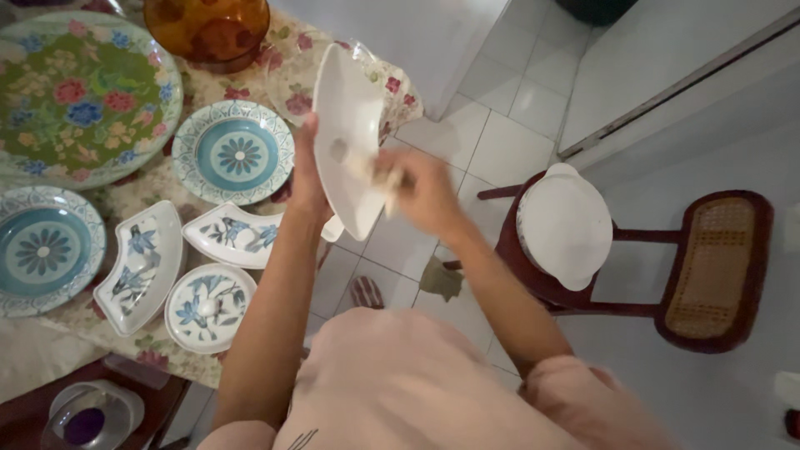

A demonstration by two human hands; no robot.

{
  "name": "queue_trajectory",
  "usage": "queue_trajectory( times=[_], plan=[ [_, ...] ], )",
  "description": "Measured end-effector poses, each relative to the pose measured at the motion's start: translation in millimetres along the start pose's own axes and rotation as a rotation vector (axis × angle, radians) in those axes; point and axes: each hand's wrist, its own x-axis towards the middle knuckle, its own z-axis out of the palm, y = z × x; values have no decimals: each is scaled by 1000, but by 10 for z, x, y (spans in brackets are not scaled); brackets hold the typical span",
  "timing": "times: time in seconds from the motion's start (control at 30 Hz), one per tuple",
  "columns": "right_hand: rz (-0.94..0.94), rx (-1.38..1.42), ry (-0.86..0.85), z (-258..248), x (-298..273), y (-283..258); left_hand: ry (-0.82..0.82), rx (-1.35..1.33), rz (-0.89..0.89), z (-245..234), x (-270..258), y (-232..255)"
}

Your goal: The person wipes several ceramic dishes with a cloth on a table, including small square plates, a large oval platter, and a round bowl. After wiping, the person arranges the dishes on the table and tears off a sheet of paper towel.

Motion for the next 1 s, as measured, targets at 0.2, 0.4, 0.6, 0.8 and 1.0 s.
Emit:
queue_trajectory(
  times=[0.2,0.4,0.6,0.8,1.0],
  plan=[
    [-264,-352,150,171,272,140,40,91,5,-65,48,-118],
    [-22,-73,-200,545,-213,111,264,64,210,-309,-89,168],
    [57,44,-524,471,-254,345,490,304,392,-631,-494,453],
    [366,249,-362,575,-355,700,700,1509,462,-1312,-1172,770],
    [400,345,-276,757,-343,900,681,1834,198,-1710,-1535,551]
  ],
)
